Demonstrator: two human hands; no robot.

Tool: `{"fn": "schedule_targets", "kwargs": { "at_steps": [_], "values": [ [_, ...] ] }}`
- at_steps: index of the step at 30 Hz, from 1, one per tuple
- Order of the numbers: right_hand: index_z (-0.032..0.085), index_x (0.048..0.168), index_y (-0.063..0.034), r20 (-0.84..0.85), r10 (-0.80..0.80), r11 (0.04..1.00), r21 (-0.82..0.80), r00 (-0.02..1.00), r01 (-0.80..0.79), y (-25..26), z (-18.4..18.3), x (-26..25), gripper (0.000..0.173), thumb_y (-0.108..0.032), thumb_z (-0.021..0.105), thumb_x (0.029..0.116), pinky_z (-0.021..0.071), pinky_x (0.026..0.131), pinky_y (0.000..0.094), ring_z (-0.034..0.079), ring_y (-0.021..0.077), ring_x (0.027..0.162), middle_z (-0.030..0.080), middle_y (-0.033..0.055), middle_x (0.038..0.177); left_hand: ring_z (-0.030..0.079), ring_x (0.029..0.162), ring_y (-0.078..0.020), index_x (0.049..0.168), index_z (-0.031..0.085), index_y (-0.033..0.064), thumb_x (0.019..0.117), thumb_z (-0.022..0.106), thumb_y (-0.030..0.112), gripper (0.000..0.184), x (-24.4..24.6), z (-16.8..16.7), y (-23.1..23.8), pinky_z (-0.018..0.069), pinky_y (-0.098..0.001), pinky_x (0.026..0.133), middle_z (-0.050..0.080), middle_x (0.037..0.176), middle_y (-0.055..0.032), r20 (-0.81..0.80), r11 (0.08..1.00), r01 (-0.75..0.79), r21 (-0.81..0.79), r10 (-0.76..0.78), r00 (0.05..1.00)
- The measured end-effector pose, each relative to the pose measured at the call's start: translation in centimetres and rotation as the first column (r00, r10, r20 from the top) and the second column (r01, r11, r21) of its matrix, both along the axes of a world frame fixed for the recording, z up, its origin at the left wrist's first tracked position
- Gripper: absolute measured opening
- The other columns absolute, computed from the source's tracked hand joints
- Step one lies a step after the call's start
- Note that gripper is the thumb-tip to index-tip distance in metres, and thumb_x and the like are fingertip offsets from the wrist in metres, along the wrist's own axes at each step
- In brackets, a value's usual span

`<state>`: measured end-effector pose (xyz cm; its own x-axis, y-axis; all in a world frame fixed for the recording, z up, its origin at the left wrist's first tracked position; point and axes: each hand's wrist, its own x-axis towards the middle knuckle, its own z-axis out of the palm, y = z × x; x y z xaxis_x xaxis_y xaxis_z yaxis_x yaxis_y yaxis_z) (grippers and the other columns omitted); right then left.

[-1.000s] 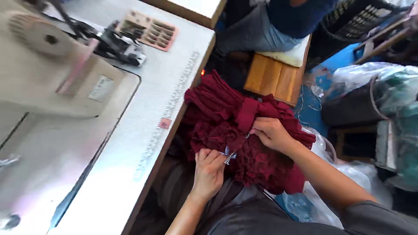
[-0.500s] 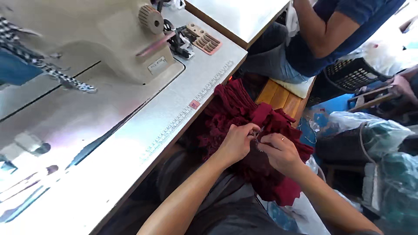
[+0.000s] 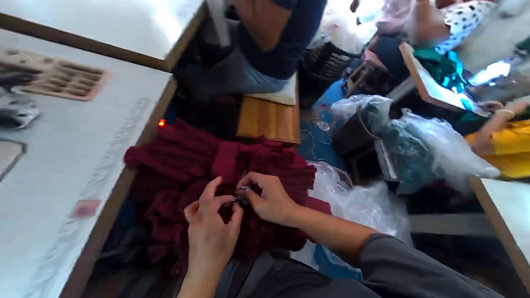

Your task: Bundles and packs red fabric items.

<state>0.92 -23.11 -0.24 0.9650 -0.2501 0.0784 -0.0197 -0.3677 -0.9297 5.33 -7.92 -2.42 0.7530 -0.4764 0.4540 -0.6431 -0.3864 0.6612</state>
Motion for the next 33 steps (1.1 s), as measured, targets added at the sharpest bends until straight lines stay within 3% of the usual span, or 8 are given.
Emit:
{"fn": "schedule_targets", "kwargs": {
  "at_steps": [3,8,10,12,17,23,30,33],
  "values": [
    [0.058,0.114,0.0065,0.005,-0.028,0.999,-0.04,1.0,0.028,0.6,0.0,0.1,0.022,-0.004,0.064,0.0953,0.0563,0.071,0.0282,0.066,0.0126,0.074,0.067,0.0109,0.082,0.065,0.093,-0.0283,0.12,0.056,-0.004,0.0935,0.061,0.009,0.03,-0.5,-0.7,-0.3,0.0397,-0.0438,0.096,0.071,0.095,-0.0181,0.132,0.998,-0.045,-0.032,0.049,0.99],
    [0.07,0.098,0.0084,0.209,0.002,0.98,-0.193,0.978,0.039,1.4,-1.6,-0.1,0.01,0.001,0.064,0.0927,0.0591,0.079,0.0297,0.072,0.0188,0.082,0.072,0.0165,0.088,0.065,0.096,-0.0186,0.128,0.045,0.0013,0.098,0.059,0.011,0.034,-0.7,-2.2,0.0,0.0417,-0.0336,0.099,0.07,0.096,-0.0124,0.111,0.99,-0.034,-0.139,0.05,0.993],
    [0.072,0.098,0.0092,0.202,0.043,0.976,-0.219,0.978,0.002,1.5,-1.8,-0.3,0.013,0.001,0.062,0.095,0.0582,0.081,0.031,0.07,0.0216,0.085,0.071,0.0176,0.089,0.065,0.096,-0.0138,0.13,0.044,-0.0028,0.0977,0.061,0.011,0.039,-0.8,-2.4,0.0,0.0491,-0.0248,0.094,0.069,0.095,-0.0133,0.052,0.982,-0.02,-0.188,0.03,0.998],
    [0.073,0.098,0.0098,0.212,0.061,0.975,-0.221,0.975,-0.013,1.5,-2.0,-0.5,0.014,0.003,0.061,0.0945,0.0582,0.08,0.0316,0.07,0.0227,0.083,0.07,0.0182,0.089,0.065,0.095,-0.0073,0.129,0.042,-0.0071,0.0966,0.062,0.01,0.042,-0.7,-2.3,0.1,0.0502,-0.0194,0.091,0.068,0.095,-0.0138,-0.011,0.972,0.016,-0.236,-0.019,1.0],
    [0.059,0.106,0.0101,0.212,-0.023,0.991,-0.127,0.977,0.051,1.5,-1.9,-0.4,0.018,0.0,0.066,0.0938,0.0587,0.071,0.0296,0.069,0.017,0.075,0.067,0.0144,0.082,0.063,0.095,-0.0003,0.129,0.04,-0.009,0.0935,0.062,0.008,0.045,-0.3,-2.1,0.3,0.0485,-0.0168,0.092,0.069,0.096,-0.0096,-0.061,0.961,0.054,-0.272,-0.073,0.995],
    [0.07,0.101,0.0112,0.29,-0.007,0.988,-0.148,0.957,0.052,2.5,-2.6,-1.1,0.015,0.009,0.059,0.0924,0.0585,0.086,0.0336,0.071,0.0249,0.091,0.071,0.0201,0.095,0.062,0.091,0.0036,0.127,0.04,-0.0129,0.0879,0.065,0.005,0.05,-0.5,-1.4,0.1,0.0512,-0.0159,0.087,0.067,0.098,-0.0041,-0.183,0.949,-0.01,-0.315,-0.05,0.982],
    [0.07,0.11,0.0134,0.253,0.07,0.992,-0.121,0.965,-0.04,2.3,-1.9,-1.7,0.022,0.006,0.064,0.0908,0.0567,0.091,0.0349,0.07,0.0289,0.096,0.07,0.0239,0.103,0.068,0.083,0.0038,0.13,0.038,-0.0117,0.0823,0.067,0.003,0.058,0.2,0.4,0.6,0.0576,-0.0165,0.078,0.069,0.095,0.0034,-0.422,0.953,-0.088,-0.288,-0.044,0.905],
    [0.073,0.104,0.012,0.258,0.016,0.996,-0.087,0.966,0.007,2.5,-2.0,-1.6,0.017,0.006,0.066,0.0893,0.0571,0.086,0.0338,0.07,0.0269,0.09,0.071,0.0223,0.096,0.069,0.08,0.0047,0.131,0.04,-0.0059,0.0792,0.069,0.004,0.06,0.7,0.8,1.1,0.0587,-0.0162,0.076,0.071,0.092,0.0098,-0.492,0.954,-0.056,-0.293,-0.101,0.865]
  ]
}}
